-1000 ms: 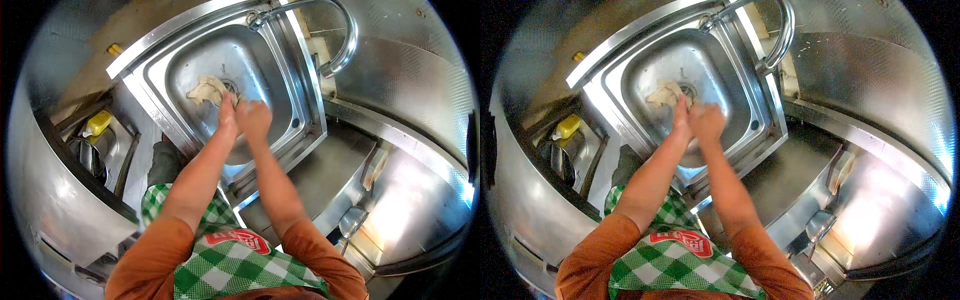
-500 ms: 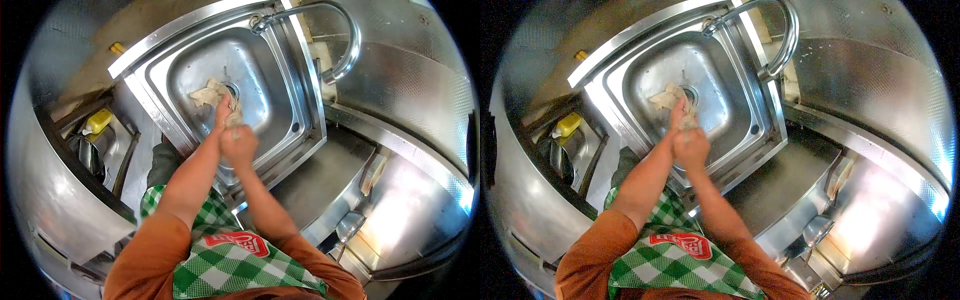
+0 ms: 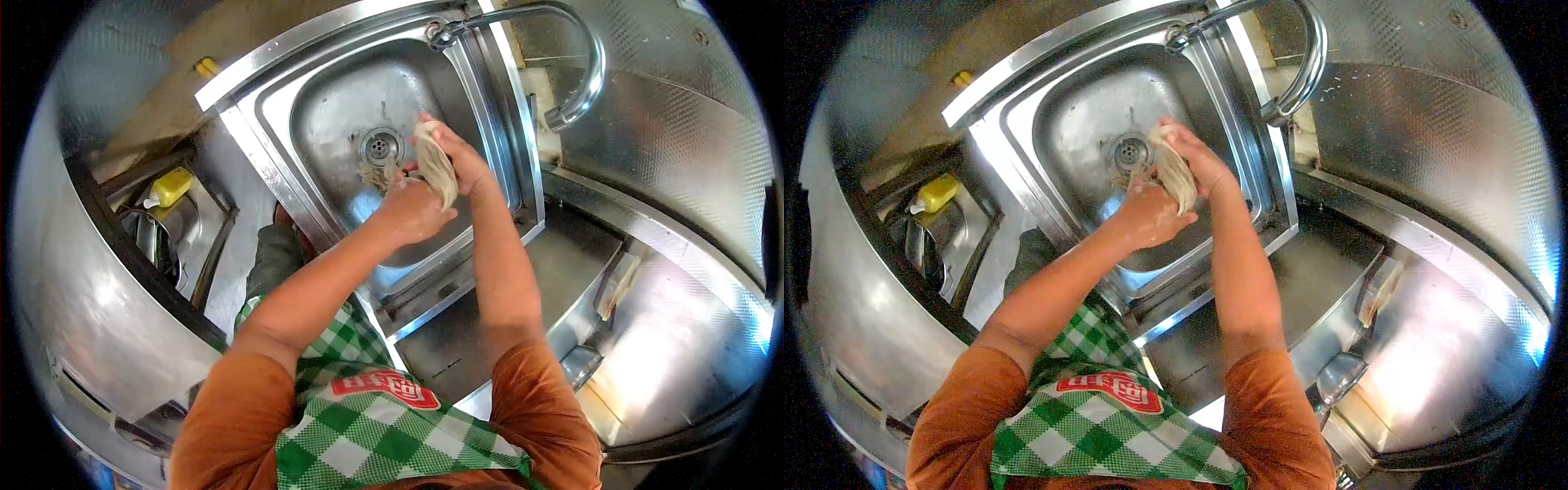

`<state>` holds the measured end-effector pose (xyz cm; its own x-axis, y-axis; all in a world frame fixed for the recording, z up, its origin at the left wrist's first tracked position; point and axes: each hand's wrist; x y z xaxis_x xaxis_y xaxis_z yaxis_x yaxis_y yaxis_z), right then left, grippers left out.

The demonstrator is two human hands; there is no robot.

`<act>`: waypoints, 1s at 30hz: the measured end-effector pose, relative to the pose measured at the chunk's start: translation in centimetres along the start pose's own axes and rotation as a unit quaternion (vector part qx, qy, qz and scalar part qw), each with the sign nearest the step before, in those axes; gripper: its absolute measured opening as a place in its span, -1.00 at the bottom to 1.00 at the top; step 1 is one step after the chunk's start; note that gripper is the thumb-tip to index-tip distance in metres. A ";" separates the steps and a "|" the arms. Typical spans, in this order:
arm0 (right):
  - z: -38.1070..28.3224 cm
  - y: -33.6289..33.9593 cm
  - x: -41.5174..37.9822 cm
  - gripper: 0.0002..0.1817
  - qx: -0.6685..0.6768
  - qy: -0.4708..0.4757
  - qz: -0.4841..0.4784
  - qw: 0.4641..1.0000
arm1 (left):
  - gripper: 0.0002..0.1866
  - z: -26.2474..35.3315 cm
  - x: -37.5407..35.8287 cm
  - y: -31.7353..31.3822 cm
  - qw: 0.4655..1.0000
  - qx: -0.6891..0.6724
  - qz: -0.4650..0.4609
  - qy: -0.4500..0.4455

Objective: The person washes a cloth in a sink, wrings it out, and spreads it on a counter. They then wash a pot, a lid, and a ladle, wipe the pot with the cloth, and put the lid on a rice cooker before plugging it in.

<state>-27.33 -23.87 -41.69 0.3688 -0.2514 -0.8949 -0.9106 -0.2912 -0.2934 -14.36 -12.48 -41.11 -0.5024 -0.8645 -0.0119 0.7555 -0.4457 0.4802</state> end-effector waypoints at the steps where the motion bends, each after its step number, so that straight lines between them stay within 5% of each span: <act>1: -0.1 0.5 0.3 -0.52 -0.058 -0.006 0.019 0.998 | -0.49 -0.3 -0.4 -0.3 1.000 0.011 0.023 0.002; 4: 1.8 3.4 1.1 -0.48 -0.233 -0.014 0.090 0.968 | -0.57 -1.3 -1.6 -1.7 0.996 0.083 -0.010 0.041; 7: 4.1 -2.1 -3.0 -0.48 -0.038 -0.086 0.090 0.992 | -0.64 -2.0 -3.3 -3.8 0.993 0.109 0.047 0.017; 9: 6.6 -3.4 -2.2 -0.66 0.076 -0.082 0.161 0.981 | -0.64 -3.0 -3.3 -6.4 0.994 0.089 0.055 0.011; 12: 9.6 -1.4 0.8 -0.69 0.086 0.030 0.226 0.970 | -0.55 -1.1 -4.1 -5.7 0.952 -0.136 0.269 0.046; 15: 8.4 -0.7 0.9 -0.75 0.158 0.114 0.256 0.947 | -0.47 -2.4 -4.4 -8.0 0.871 -0.183 0.417 0.185; 16: 8.1 -1.3 0.1 -0.71 0.182 0.115 0.264 0.940 | -0.51 -3.3 -3.4 -8.8 0.747 -0.388 0.386 0.377; 17: 8.8 -2.4 -1.0 -0.71 0.161 0.117 0.276 0.940 | -0.50 -3.4 -2.9 -8.2 0.639 -0.573 0.372 0.353; 19: 11.4 -5.3 -2.8 -0.69 0.115 0.124 0.293 0.941 | -0.47 -3.7 -1.7 -5.9 0.342 -0.855 0.296 0.255; 20: 13.7 -6.7 -3.9 -0.71 -0.026 0.161 0.330 0.930 | -0.43 -5.5 -0.5 -7.5 0.413 -0.819 0.321 0.236; 22: 15.8 -9.4 -4.8 -0.73 -0.259 0.212 0.420 0.844 | -0.41 -11.1 1.1 -11.8 0.307 -0.929 0.198 0.063; 23: 15.5 -11.1 -5.4 -0.73 -0.347 0.225 0.475 0.777 | -0.44 -11.3 1.0 -13.2 0.306 -0.924 0.220 0.065; 25: 13.8 -10.5 -4.7 -0.68 -0.405 0.168 0.531 0.725 | -0.48 -11.4 0.7 -15.8 0.304 -0.913 0.262 0.070; 27: 9.4 -6.1 -1.5 -0.58 -0.348 0.035 0.539 0.766 | -0.53 -6.8 2.6 -13.7 0.318 -0.799 0.445 0.248; 28: 10.7 -4.7 -1.1 -0.57 -0.380 0.057 0.528 0.757 | -0.55 -3.4 3.1 -10.1 0.315 -0.749 0.480 0.330; 30: 12.1 -2.0 1.3 -0.54 -0.441 0.116 0.503 0.734 | -0.54 -6.3 2.0 -11.6 0.415 -0.738 0.430 0.313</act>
<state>-27.27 -12.46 -46.37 -0.2927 -0.8698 -0.3972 -0.3052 -0.3087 0.9009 -21.51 -10.51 -52.23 0.0788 -0.5362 -0.8404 0.2089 0.8332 -0.5120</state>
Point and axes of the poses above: each hand's wrist, its own x-axis towards the middle knuckle, its own y-axis out of the back of the hand, z = x × y, and after that the axes turned 14 degrees about -y, right-handed
